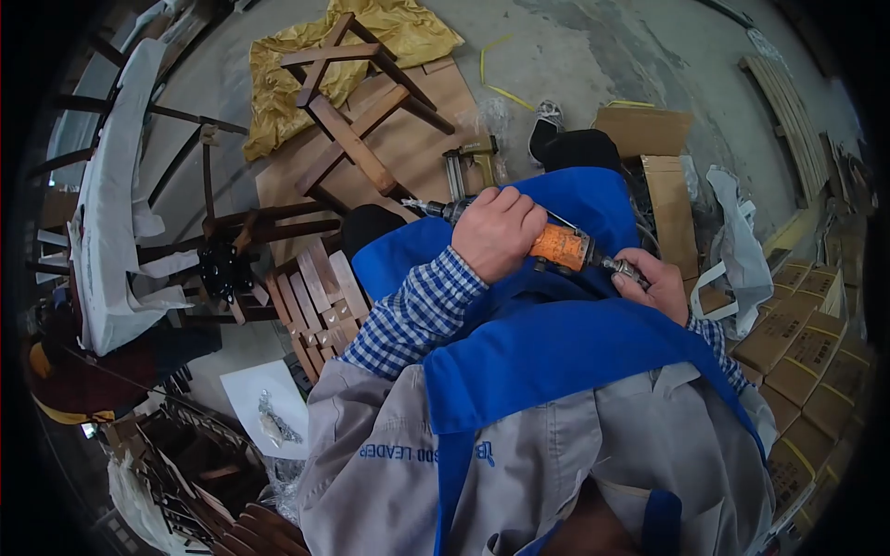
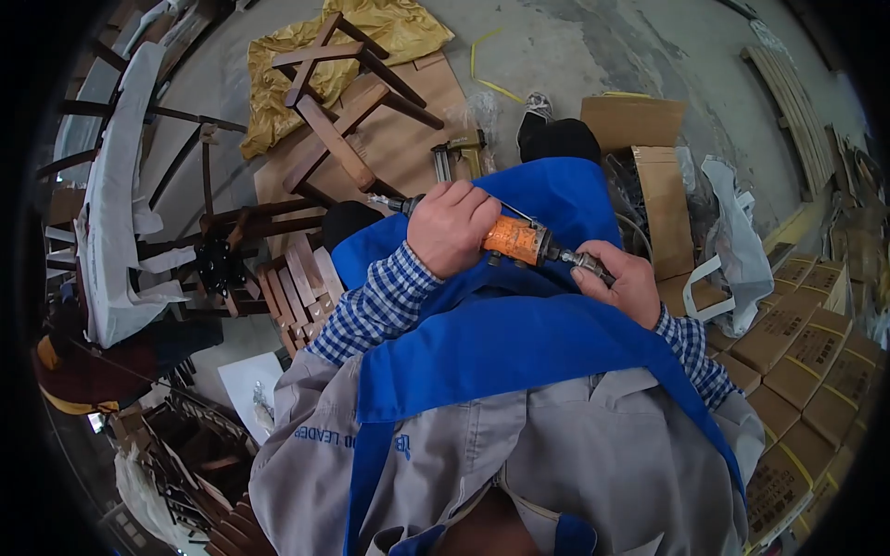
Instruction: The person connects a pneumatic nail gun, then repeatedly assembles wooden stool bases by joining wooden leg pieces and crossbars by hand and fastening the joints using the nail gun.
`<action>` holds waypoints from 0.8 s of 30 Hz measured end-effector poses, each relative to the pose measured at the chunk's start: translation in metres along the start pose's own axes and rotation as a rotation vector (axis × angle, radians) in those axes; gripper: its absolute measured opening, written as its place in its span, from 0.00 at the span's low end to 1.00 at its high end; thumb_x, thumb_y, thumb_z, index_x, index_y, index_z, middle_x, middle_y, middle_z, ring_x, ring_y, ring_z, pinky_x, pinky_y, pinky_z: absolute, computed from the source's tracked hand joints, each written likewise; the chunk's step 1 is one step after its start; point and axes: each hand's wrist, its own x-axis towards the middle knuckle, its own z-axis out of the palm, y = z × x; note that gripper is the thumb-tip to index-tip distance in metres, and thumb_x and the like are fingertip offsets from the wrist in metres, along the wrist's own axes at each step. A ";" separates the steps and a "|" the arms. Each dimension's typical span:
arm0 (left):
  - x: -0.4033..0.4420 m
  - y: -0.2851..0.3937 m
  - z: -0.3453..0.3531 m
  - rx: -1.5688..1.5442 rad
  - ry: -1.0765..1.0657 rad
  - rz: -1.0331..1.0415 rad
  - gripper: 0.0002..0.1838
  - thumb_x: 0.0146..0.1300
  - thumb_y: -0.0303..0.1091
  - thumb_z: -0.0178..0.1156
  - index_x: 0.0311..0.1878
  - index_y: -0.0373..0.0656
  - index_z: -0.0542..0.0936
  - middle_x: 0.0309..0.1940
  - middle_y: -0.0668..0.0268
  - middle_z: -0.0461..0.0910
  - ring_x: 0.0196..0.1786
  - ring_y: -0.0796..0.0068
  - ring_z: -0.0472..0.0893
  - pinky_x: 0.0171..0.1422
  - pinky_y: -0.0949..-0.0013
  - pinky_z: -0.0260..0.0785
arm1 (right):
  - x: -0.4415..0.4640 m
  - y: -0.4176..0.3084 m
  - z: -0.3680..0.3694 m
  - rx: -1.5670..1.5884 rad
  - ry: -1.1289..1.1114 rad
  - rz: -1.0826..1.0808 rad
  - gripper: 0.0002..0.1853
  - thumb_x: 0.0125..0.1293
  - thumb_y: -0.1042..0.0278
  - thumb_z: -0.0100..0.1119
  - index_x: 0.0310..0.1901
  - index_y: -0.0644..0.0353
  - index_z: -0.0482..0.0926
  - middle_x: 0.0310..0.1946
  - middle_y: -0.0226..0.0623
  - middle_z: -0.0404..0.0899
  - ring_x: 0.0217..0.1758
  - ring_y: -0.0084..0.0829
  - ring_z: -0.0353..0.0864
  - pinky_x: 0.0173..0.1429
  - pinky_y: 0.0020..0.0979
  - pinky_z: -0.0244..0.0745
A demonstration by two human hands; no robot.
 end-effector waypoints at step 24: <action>-0.008 -0.194 0.269 0.128 -0.550 0.077 0.07 0.53 0.34 0.59 0.38 0.51 0.79 0.36 0.68 0.78 0.50 0.64 0.75 0.62 0.60 0.65 | 0.105 0.073 0.032 0.216 0.194 0.134 0.17 0.65 0.67 0.68 0.53 0.59 0.77 0.28 0.30 0.77 0.29 0.17 0.72 0.33 0.23 0.70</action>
